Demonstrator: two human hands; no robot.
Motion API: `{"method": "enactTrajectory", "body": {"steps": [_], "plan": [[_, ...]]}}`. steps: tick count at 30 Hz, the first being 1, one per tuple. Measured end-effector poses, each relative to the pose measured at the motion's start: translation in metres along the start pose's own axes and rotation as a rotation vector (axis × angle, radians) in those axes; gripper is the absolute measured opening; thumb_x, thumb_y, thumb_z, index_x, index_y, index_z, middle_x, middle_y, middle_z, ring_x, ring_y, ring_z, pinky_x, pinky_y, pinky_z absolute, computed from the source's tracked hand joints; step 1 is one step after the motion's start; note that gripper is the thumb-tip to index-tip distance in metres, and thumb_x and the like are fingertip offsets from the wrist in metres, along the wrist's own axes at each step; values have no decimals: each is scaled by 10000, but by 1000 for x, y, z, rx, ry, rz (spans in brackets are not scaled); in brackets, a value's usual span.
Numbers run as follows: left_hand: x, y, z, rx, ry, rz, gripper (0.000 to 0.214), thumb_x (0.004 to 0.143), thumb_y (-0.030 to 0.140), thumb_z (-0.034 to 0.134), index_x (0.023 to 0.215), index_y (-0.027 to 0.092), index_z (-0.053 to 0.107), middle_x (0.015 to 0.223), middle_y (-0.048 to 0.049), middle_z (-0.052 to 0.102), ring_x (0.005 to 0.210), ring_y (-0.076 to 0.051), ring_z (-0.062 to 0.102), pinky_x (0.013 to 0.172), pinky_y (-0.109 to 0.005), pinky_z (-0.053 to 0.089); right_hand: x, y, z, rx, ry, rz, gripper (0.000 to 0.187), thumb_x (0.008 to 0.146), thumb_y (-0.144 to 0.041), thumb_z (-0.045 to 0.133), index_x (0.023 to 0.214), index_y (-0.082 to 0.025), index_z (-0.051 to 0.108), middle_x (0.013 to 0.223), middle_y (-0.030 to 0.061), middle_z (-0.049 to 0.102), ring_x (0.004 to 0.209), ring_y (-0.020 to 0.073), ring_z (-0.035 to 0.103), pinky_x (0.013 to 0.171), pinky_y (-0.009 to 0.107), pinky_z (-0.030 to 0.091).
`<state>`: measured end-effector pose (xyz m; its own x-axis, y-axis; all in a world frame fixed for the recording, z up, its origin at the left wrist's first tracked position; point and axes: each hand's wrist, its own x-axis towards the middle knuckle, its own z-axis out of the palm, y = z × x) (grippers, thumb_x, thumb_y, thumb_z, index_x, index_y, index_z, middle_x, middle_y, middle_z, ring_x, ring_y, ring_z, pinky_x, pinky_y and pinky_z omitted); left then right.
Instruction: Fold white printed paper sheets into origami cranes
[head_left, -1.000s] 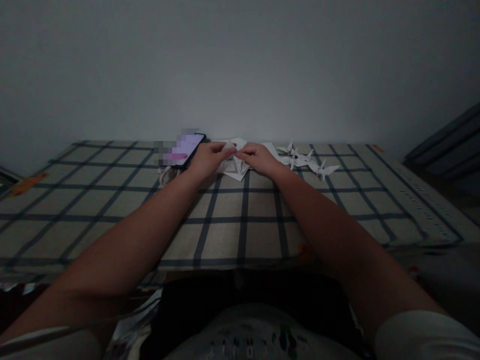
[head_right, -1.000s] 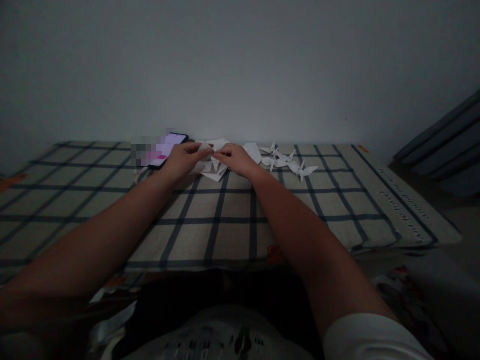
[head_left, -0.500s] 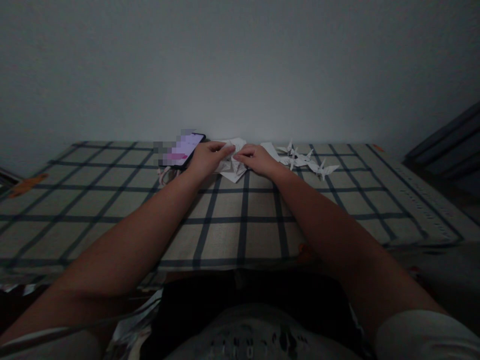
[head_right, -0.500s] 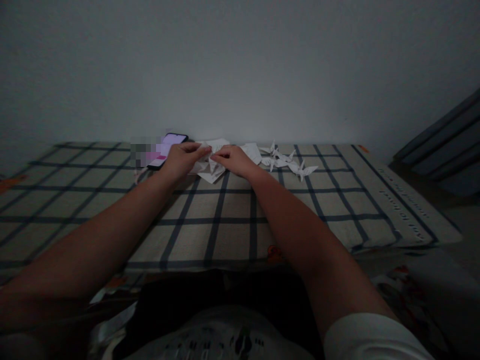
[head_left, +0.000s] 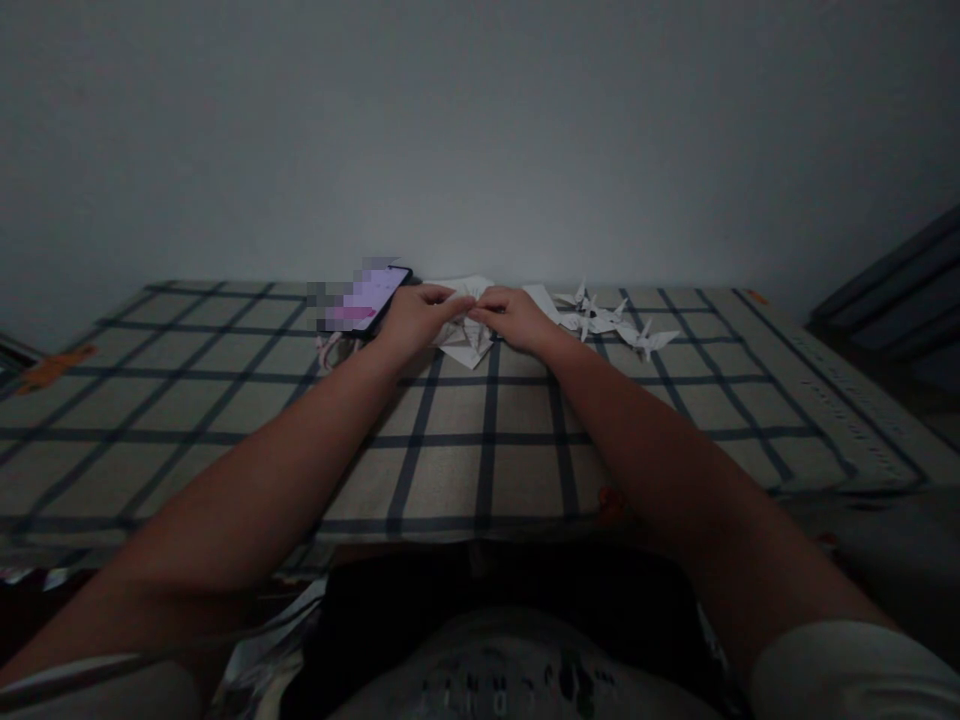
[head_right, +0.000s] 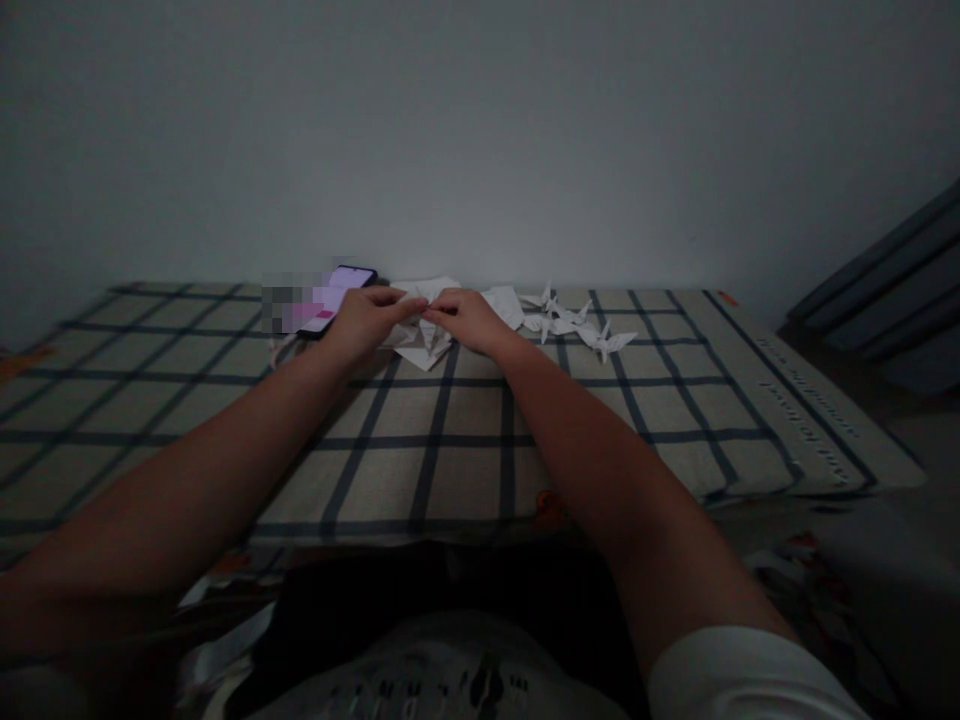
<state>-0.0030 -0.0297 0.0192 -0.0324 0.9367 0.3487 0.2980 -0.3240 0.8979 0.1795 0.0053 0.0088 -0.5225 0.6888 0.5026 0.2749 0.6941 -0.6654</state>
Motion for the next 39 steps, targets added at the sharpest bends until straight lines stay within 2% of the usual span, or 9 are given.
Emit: {"method": "enactTrajectory", "body": {"steps": [7,17,25,31,36,39], "plan": [[4,-2,1,-80,1,16,398,649,472,795,888,157,749,895,-72,745,804,-192,653,737,-307,516,0,0,1,27,-9,29,202,868,-364,622,816,-190,712,859,34,690,826,159,593,814,307,444],[4,-3,0,-60,11,21,326,652,449,792,785,162,715,777,-43,702,696,-150,602,679,-284,496,-1,-6,1,29,-44,52,203,880,-345,607,798,-187,705,834,31,685,815,154,584,798,296,448],[3,-1,0,-45,-12,45,348,678,466,770,830,158,714,844,-57,716,798,-180,634,759,-307,500,0,-6,2,-4,-61,22,208,892,-317,592,796,-175,710,847,46,682,847,162,594,830,303,444],[3,-3,1,-57,30,45,344,678,481,783,781,160,716,775,-37,703,703,-148,596,672,-274,471,-1,-6,2,-15,-78,7,221,890,-337,586,776,-181,694,835,40,685,830,164,593,825,311,453],[5,-3,-1,-42,75,36,342,679,495,777,757,171,699,738,-28,686,675,-142,577,636,-262,457,-1,-2,3,43,-58,22,189,865,-341,616,839,-177,706,868,42,692,819,160,602,805,310,451],[7,-5,-1,-51,56,46,358,714,515,748,807,172,704,797,-42,698,727,-158,599,661,-265,463,1,0,2,46,-19,29,190,853,-340,637,799,-168,695,841,42,675,804,160,592,772,302,440]]}}
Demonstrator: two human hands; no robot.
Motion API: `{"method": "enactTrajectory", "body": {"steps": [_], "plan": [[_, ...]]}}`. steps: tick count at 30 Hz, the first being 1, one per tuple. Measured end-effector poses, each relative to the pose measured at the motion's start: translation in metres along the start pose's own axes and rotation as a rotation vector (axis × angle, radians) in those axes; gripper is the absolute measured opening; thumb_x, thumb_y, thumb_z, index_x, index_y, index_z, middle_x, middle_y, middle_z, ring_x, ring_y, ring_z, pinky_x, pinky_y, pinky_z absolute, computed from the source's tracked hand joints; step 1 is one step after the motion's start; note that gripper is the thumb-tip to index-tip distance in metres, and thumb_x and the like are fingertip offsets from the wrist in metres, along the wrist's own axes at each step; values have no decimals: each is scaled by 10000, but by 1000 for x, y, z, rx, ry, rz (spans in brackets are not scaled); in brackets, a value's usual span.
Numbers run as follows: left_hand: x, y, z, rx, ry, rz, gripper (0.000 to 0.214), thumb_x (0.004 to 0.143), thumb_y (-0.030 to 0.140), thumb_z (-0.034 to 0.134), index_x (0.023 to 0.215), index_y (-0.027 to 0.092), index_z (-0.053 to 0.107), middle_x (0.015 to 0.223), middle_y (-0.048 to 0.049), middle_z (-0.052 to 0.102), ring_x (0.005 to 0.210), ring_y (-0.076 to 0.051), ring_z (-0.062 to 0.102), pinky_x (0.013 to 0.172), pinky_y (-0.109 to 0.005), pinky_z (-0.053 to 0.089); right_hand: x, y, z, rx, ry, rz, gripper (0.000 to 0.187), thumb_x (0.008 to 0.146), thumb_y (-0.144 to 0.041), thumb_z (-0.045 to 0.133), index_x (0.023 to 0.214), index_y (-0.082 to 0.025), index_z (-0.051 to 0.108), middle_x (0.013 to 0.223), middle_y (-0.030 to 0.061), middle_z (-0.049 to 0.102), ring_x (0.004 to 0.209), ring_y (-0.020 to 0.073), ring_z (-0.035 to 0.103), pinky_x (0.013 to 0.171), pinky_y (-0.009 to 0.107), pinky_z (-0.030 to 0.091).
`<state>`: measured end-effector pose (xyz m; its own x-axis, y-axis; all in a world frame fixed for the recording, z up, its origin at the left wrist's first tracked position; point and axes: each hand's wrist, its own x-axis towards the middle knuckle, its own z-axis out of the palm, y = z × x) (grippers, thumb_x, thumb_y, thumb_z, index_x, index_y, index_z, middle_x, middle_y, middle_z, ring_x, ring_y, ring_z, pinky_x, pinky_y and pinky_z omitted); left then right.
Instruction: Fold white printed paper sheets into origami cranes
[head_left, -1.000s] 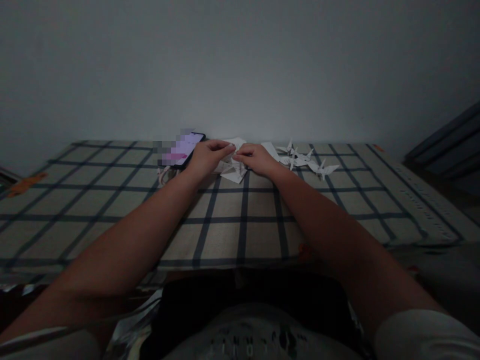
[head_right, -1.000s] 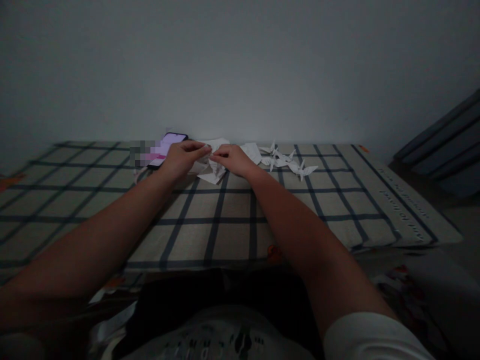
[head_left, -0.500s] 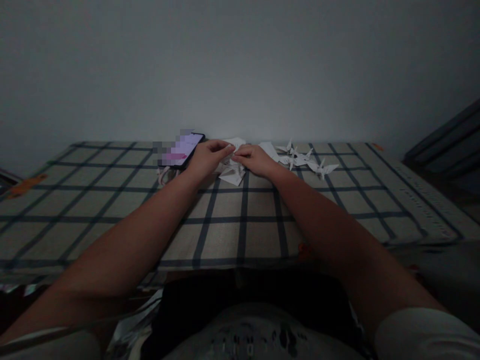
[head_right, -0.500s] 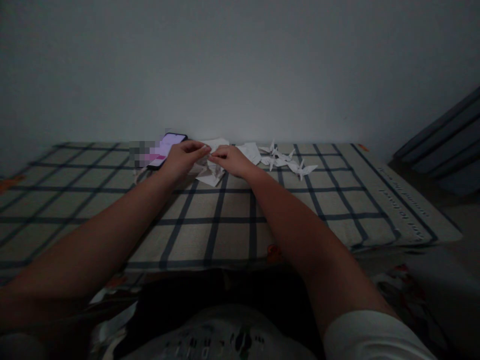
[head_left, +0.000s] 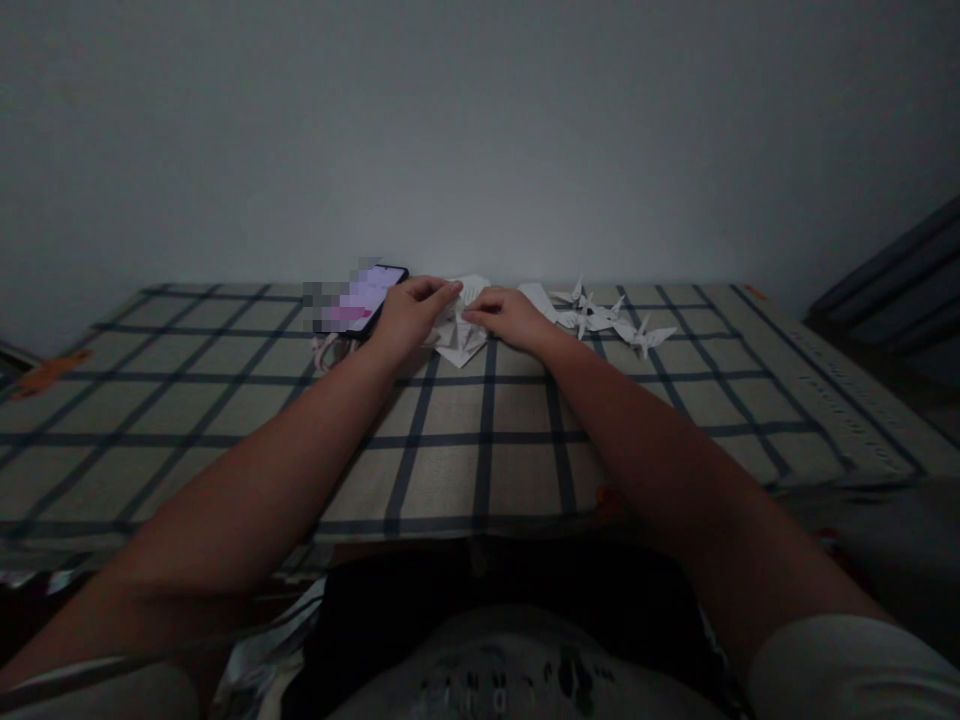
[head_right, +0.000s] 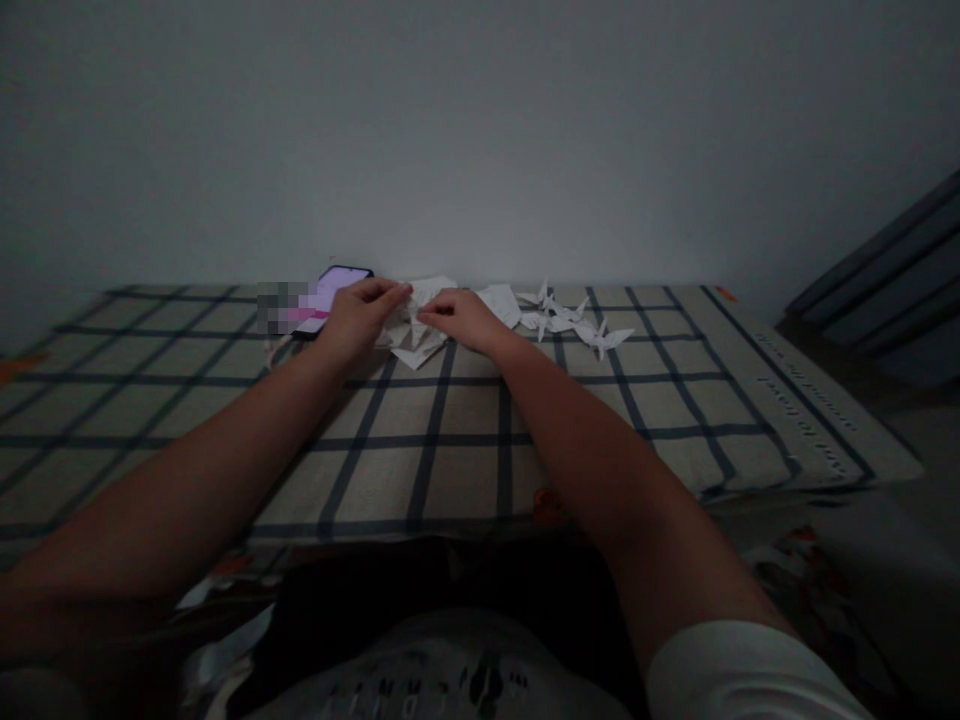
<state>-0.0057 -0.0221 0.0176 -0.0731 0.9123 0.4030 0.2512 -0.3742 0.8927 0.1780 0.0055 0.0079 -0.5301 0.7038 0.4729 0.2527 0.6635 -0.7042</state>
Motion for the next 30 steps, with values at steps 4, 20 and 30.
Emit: {"method": "enactTrajectory", "body": {"steps": [4,20,30], "plan": [[4,-8,2,-114,-45,-46,437,770,589,679,973,204,711,941,-52,709,835,-181,642,684,-258,486,2,-3,-3,-72,135,37,169,863,-291,629,764,-161,668,824,36,640,788,146,560,772,291,423],[-5,7,14,-627,-197,-376,364,945,438,522,1068,129,670,882,-83,738,849,-203,711,779,-314,571,5,5,-2,147,210,100,213,831,-344,671,934,-161,700,952,53,657,825,143,581,779,296,470],[-7,10,8,-691,-254,-332,240,863,281,589,994,120,709,950,-81,744,859,-177,701,810,-298,582,7,12,0,378,204,172,313,796,-464,685,920,-178,708,865,21,701,740,128,599,669,260,474]]}}
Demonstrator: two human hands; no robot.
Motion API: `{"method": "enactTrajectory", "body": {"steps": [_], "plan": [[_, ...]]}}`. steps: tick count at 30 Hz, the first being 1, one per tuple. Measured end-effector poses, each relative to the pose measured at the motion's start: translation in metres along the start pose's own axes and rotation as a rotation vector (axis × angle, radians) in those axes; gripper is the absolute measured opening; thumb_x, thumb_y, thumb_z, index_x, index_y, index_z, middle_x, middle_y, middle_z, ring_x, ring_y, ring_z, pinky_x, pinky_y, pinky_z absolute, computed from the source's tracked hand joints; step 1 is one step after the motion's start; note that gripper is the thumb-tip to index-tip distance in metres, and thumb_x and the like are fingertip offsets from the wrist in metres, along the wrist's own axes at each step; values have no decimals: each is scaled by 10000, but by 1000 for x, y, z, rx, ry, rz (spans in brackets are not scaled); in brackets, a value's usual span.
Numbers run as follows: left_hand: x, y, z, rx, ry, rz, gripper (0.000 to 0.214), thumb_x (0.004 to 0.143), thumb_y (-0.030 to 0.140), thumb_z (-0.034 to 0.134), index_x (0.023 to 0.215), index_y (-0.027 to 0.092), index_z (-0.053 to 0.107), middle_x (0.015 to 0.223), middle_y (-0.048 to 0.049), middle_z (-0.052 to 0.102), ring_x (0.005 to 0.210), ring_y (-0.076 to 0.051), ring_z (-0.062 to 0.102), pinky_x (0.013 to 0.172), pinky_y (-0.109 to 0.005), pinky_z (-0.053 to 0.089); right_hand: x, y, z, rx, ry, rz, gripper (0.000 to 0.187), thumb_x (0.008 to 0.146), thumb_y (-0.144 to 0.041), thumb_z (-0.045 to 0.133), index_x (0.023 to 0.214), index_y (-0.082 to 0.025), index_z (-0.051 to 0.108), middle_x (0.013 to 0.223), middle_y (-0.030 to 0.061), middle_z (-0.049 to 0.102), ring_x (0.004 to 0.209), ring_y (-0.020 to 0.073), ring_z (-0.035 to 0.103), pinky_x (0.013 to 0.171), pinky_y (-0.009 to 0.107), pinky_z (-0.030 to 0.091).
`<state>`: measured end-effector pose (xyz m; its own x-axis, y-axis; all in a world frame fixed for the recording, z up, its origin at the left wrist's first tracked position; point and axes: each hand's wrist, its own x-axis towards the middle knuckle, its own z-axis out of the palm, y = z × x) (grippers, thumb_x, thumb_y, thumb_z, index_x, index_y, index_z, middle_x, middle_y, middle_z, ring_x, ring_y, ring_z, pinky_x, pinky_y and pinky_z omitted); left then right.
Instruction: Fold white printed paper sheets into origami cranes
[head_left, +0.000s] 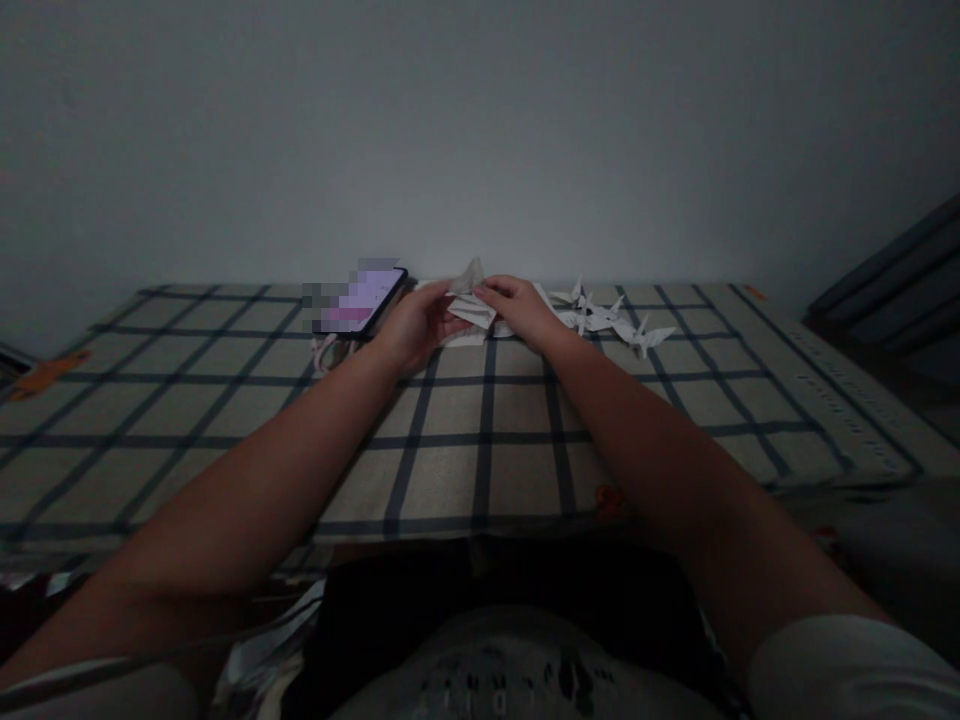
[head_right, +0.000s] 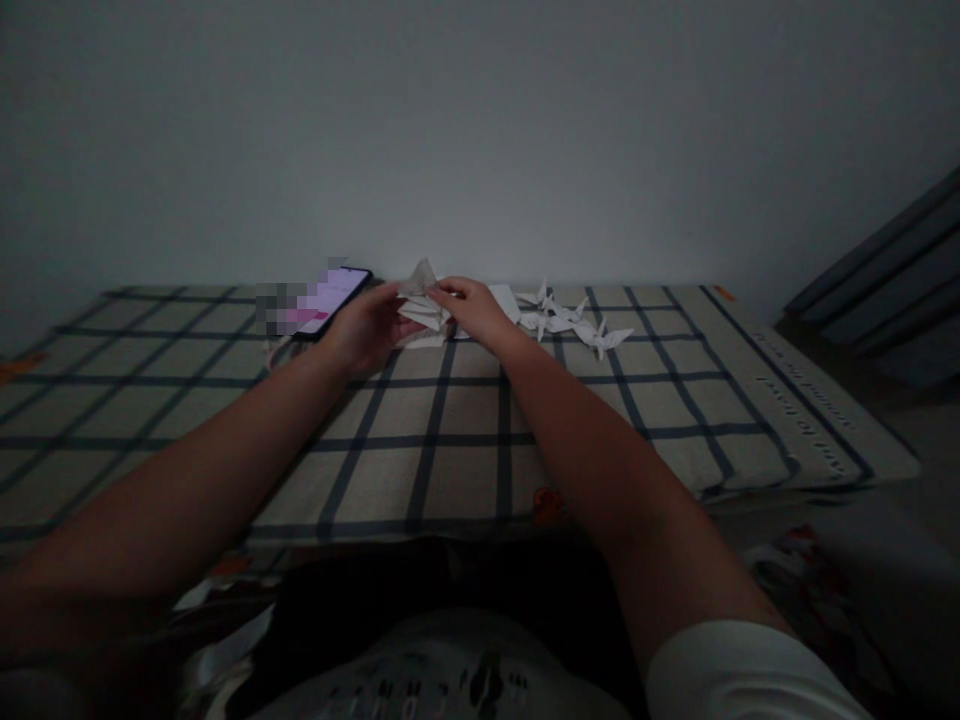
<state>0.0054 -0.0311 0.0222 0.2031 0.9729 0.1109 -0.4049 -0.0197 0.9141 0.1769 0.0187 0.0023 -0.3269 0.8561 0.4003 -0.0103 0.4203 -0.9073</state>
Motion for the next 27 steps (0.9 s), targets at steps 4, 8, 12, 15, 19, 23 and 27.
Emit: {"method": "enactTrajectory", "body": {"steps": [4,8,12,15,19,23,27], "plan": [[0,-2,-1,37,-13,7,205,854,281,622,945,124,717,960,-80,741,881,-174,695,811,-286,582,-1,-3,-1,-76,43,-30,343,792,-491,686,912,-172,723,889,37,713,797,145,611,736,283,473],[0,-3,-3,71,-41,36,190,848,275,654,961,136,719,992,-79,739,912,-174,691,808,-279,584,-4,-9,-1,-142,78,-58,335,794,-490,682,858,-164,721,852,41,694,783,145,596,756,295,469],[1,-3,-4,43,-39,17,225,874,306,632,995,134,713,1025,-90,740,907,-174,696,801,-280,586,-5,-12,-1,-183,119,-107,300,795,-463,686,787,-164,697,842,34,662,821,141,588,816,296,468],[0,-2,-3,30,-53,14,234,885,303,613,1012,130,707,1026,-93,742,898,-177,701,799,-286,589,-3,-8,-1,-100,112,-68,293,782,-460,696,863,-178,692,881,28,670,811,139,593,792,294,489],[-2,0,2,12,-92,38,252,882,277,604,1070,135,695,1031,-83,741,885,-177,701,784,-292,594,-1,-1,-2,68,-9,1,336,762,-463,714,975,-206,684,961,21,680,833,149,617,769,304,522],[-2,1,5,-26,-58,20,279,876,256,598,1112,130,680,988,-75,743,828,-161,702,748,-265,586,-3,-2,1,138,-115,21,318,738,-417,743,975,-213,689,943,11,687,850,149,627,809,307,529],[-1,1,5,-63,-4,-44,274,904,261,527,1083,132,688,925,-66,746,798,-164,710,732,-262,584,-7,-11,5,110,-179,75,295,782,-449,710,950,-207,689,865,21,687,747,147,609,713,297,524]]}}
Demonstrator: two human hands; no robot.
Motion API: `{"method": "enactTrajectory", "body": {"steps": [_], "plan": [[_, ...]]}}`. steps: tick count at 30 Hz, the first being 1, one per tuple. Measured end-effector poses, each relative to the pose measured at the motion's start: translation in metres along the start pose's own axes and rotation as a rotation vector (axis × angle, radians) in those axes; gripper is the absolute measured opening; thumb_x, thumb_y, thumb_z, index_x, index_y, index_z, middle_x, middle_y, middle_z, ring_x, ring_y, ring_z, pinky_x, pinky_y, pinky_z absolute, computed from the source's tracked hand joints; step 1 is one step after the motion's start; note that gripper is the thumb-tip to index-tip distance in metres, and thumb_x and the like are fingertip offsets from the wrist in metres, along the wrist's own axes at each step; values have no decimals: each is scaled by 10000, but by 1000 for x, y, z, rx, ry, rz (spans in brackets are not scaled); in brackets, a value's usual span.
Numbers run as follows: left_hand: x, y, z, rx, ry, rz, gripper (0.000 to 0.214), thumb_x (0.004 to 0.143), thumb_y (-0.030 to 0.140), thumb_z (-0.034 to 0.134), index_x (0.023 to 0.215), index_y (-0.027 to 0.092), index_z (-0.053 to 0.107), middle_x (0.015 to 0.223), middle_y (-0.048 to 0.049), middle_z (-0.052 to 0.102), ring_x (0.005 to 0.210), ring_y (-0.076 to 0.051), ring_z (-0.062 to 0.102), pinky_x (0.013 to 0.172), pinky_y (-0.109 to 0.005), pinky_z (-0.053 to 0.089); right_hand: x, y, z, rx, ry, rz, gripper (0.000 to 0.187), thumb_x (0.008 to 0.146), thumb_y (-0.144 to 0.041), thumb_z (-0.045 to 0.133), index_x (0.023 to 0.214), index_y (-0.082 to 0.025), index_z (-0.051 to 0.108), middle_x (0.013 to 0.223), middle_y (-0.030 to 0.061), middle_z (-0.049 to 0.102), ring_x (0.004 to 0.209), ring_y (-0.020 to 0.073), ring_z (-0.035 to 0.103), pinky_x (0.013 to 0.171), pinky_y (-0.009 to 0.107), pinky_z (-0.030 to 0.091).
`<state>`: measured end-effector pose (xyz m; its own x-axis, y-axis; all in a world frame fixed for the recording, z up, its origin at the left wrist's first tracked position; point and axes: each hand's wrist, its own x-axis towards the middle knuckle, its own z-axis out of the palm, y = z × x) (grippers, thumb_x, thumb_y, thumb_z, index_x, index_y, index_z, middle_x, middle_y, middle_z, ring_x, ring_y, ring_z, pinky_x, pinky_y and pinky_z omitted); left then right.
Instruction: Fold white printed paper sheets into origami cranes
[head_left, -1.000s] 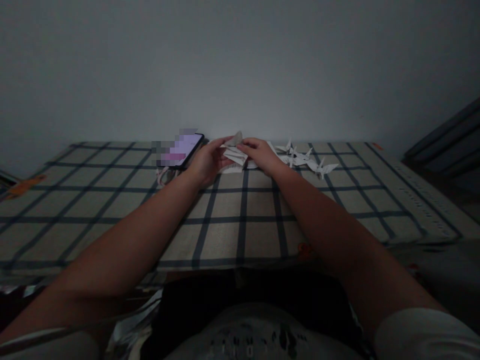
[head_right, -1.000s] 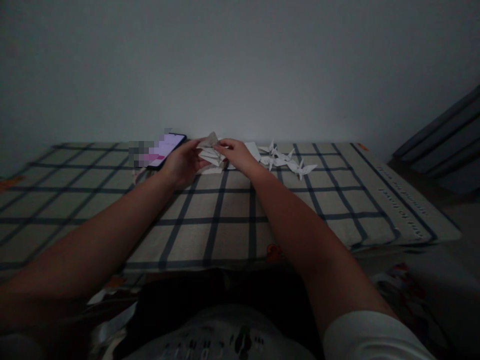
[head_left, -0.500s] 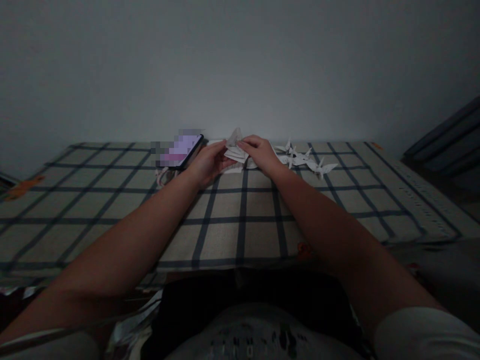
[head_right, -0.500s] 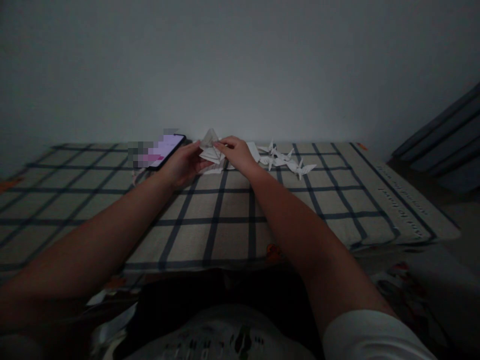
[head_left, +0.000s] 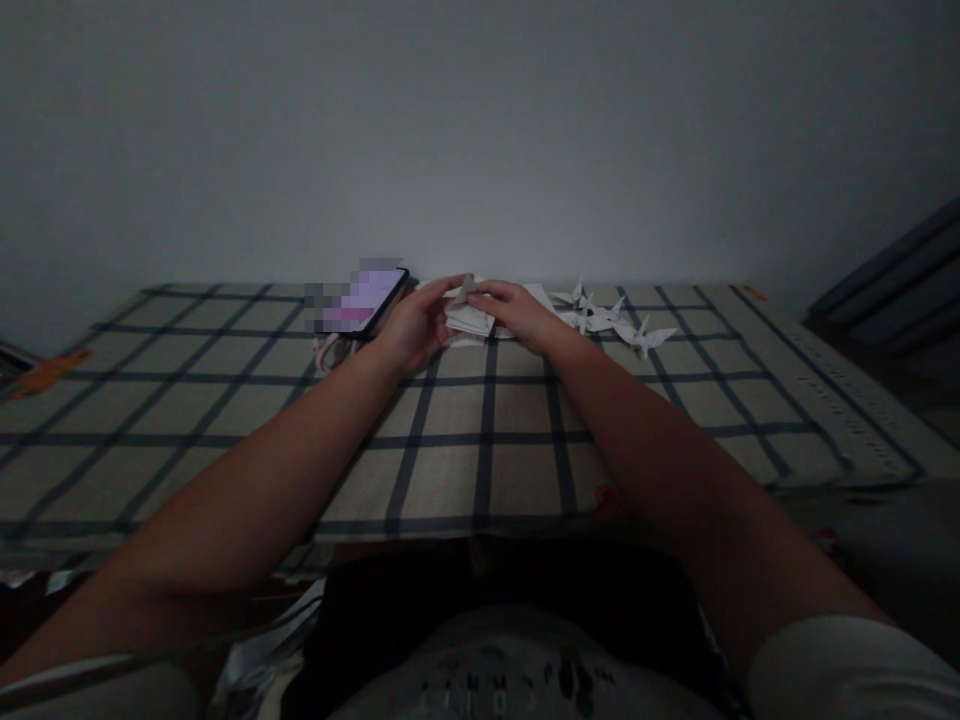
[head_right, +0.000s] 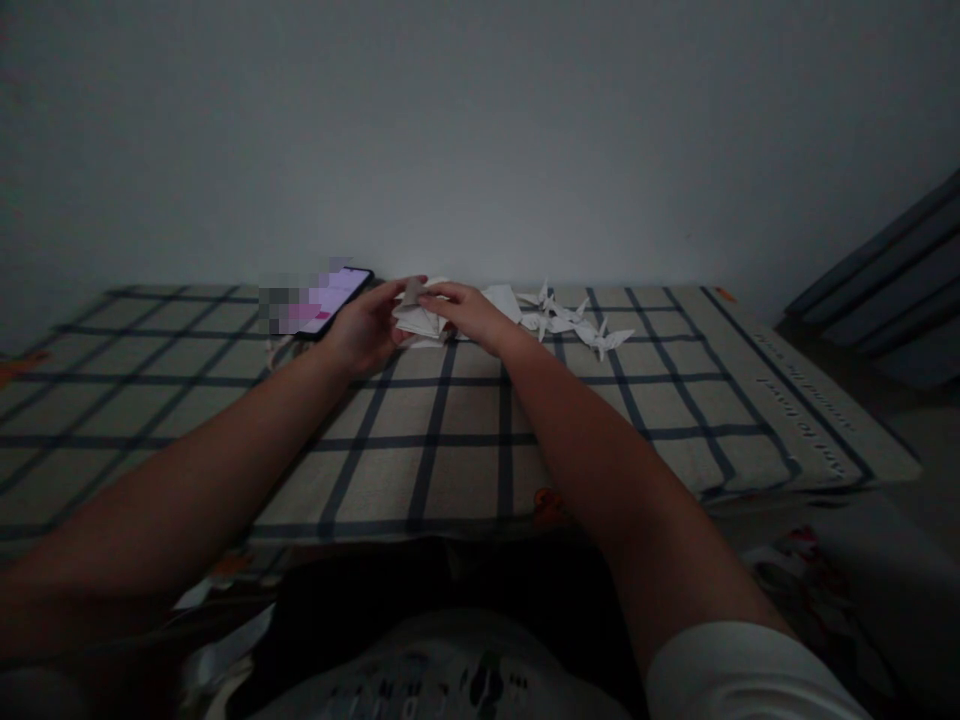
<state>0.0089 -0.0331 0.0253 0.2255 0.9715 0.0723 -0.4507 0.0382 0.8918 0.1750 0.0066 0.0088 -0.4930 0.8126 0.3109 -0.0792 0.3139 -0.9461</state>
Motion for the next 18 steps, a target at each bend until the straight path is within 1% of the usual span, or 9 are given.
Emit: {"method": "enactTrajectory", "body": {"steps": [2,4,7,9,11,13,15,18], "plan": [[1,0,-1,-5,9,-29,282,914,269,503,1078,131,687,916,-70,747,811,-176,717,751,-279,588,-1,-3,1,-51,3,3,307,797,-476,691,932,-201,691,864,25,686,734,142,595,686,282,508],[2,-1,-2,-7,6,-58,291,924,281,489,1069,120,683,902,-84,747,818,-191,722,763,-300,592,0,-3,1,-110,42,-22,319,802,-489,680,921,-193,691,891,26,688,776,141,593,714,272,495],[2,-1,-4,-15,-7,-85,291,936,277,477,1057,104,677,911,-108,747,835,-201,724,790,-325,595,2,-2,0,-197,157,-79,310,818,-481,657,881,-179,677,880,18,671,824,137,580,759,261,466],[2,-1,-4,-17,5,-88,268,939,264,481,1028,104,677,881,-102,746,785,-180,718,784,-313,596,3,0,-1,-225,238,-102,304,836,-479,629,838,-176,652,811,3,634,777,127,553,727,252,443],[1,1,-4,-15,31,-92,247,941,262,487,983,109,677,816,-85,736,719,-157,705,757,-292,596,4,1,-1,-213,287,-111,303,843,-479,613,815,-178,628,767,-9,594,732,121,524,689,248,427],[0,1,-4,-17,44,-94,238,942,266,492,963,114,674,799,-78,730,703,-149,700,742,-283,596,4,3,-2,-174,280,-123,293,832,-472,628,841,-179,626,792,-7,596,742,122,524,700,248,432],[1,0,-5,-30,34,-75,227,935,259,504,978,115,674,859,-82,739,742,-151,707,754,-283,599,5,4,-3,-144,227,-137,298,814,-465,655,904,-181,645,868,8,625,802,131,548,746,255,449],[3,-1,-7,-50,23,-61,231,925,258,516,1007,114,676,929,-92,743,810,-166,714,800,-296,599,5,6,-5,-168,152,-135,325,809,-486,662,956,-196,674,964,29,645,905,151,570,800,269,464]]}}
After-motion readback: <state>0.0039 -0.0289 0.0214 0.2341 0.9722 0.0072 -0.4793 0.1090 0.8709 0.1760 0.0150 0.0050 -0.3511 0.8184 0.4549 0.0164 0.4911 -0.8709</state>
